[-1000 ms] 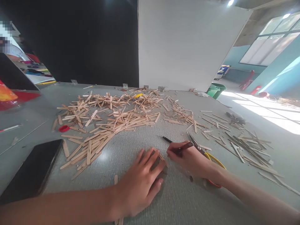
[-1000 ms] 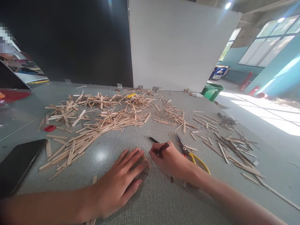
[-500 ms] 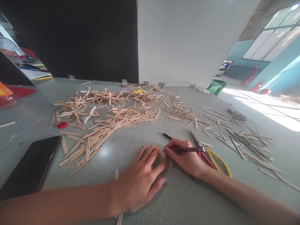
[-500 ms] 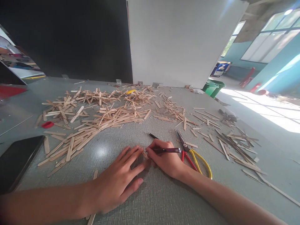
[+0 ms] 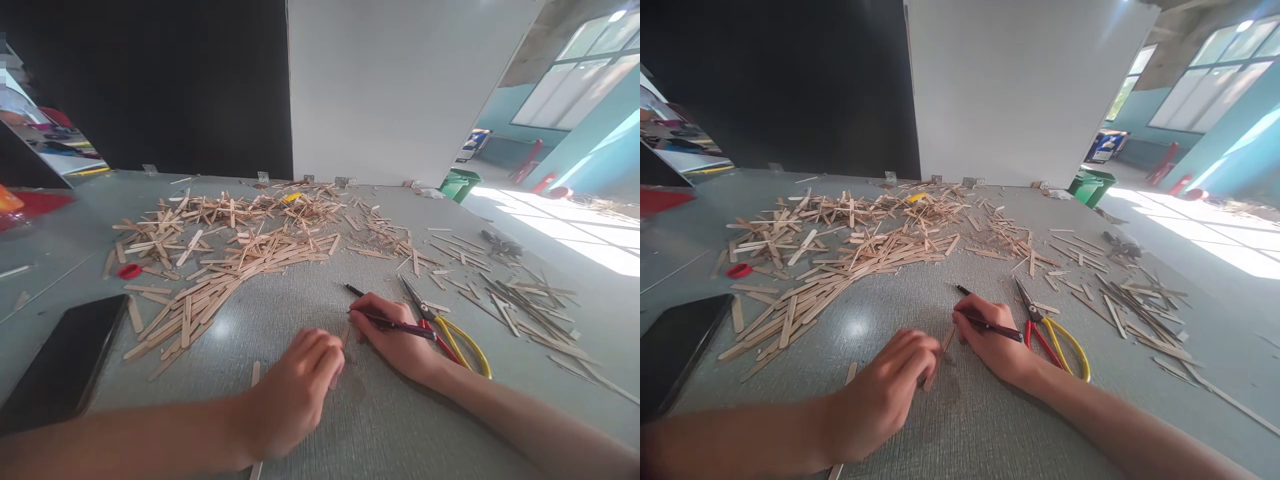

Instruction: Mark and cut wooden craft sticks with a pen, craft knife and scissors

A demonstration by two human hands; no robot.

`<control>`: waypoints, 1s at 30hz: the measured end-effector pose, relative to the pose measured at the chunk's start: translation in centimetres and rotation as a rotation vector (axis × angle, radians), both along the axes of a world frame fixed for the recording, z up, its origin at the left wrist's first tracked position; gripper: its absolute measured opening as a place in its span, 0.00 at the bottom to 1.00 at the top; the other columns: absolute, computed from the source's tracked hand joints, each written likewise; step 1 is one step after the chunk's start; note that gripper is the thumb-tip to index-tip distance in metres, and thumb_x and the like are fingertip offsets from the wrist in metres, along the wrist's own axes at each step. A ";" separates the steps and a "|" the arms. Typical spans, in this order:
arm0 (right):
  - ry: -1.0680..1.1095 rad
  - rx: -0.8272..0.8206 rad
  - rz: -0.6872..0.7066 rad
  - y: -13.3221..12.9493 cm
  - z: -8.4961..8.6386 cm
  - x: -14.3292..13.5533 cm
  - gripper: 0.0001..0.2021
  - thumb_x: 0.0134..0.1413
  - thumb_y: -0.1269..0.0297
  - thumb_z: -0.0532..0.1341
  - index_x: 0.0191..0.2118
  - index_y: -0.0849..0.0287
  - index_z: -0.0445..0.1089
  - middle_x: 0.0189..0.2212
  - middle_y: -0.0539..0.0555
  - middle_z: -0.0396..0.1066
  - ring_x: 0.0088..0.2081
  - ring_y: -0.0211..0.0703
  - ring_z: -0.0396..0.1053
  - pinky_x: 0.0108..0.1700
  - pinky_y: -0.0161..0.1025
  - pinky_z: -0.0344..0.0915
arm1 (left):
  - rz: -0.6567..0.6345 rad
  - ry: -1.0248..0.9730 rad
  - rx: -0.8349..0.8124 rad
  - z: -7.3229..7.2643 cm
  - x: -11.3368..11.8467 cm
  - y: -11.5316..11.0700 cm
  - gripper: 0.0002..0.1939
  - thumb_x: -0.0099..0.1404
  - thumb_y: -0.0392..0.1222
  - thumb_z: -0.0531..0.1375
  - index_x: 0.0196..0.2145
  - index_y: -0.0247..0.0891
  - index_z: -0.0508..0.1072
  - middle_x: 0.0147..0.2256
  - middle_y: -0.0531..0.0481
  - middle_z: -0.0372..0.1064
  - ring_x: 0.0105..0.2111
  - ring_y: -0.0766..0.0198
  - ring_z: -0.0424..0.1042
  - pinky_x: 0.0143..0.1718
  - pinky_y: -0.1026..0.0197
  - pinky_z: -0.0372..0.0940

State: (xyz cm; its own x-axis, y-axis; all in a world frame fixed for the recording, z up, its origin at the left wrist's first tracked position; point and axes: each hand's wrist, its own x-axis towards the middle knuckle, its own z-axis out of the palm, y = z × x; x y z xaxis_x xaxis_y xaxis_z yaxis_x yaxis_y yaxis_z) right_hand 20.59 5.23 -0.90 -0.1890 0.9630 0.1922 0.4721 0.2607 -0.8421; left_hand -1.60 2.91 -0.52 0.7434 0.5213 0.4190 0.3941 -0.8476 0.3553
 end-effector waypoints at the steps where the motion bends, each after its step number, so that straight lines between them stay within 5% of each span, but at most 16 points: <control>1: 0.022 -0.015 -0.006 -0.1 0.0 0.0 0.07 0.67 0.63 0.60 0.36 0.56 0.71 0.22 0.47 0.73 0.23 0.37 0.68 0.28 0.34 0.64 | 0.025 -0.002 -0.025 0.1 0.0 0.1 0.17 0.64 0.20 0.44 0.35 0.40 0.64 0.45 0.41 0.72 0.49 0.52 0.71 0.50 0.47 0.69; 4: 0.087 -0.065 -0.021 -0.1 -0.1 0.0 0.10 0.68 0.61 0.59 0.35 0.56 0.70 0.21 0.47 0.73 0.21 0.36 0.66 0.25 0.33 0.63 | 0.001 0.094 -0.074 0.4 0.1 0.2 0.14 0.65 0.23 0.48 0.37 0.40 0.66 0.57 0.40 0.70 0.63 0.47 0.63 0.61 0.38 0.62; 10: 0.224 -0.149 -0.053 0.2 -0.3 0.2 0.14 0.65 0.54 0.63 0.32 0.57 0.69 0.21 0.48 0.73 0.18 0.36 0.66 0.21 0.33 0.62 | 0.030 0.226 -0.110 0.7 0.2 0.2 0.21 0.64 0.25 0.52 0.51 0.38 0.70 0.63 0.39 0.66 0.67 0.47 0.58 0.68 0.33 0.54; 17: 0.172 -0.170 0.003 0.3 -0.5 0.2 0.18 0.66 0.53 0.61 0.26 0.56 0.66 0.15 0.46 0.67 0.15 0.36 0.62 0.19 0.33 0.58 | 0.039 0.268 -0.071 0.3 0.1 0.5 0.35 0.64 0.29 0.55 0.68 0.44 0.62 0.67 0.40 0.60 0.69 0.43 0.55 0.67 0.31 0.54; 30: -0.096 0.020 0.030 0.3 -0.1 0.1 0.17 0.64 0.60 0.59 0.24 0.56 0.62 0.18 0.46 0.64 0.21 0.36 0.57 0.24 0.35 0.54 | 0.024 0.316 -0.024 0.1 0.3 0.4 0.33 0.66 0.33 0.57 0.68 0.40 0.62 0.68 0.36 0.58 0.70 0.38 0.53 0.67 0.34 0.56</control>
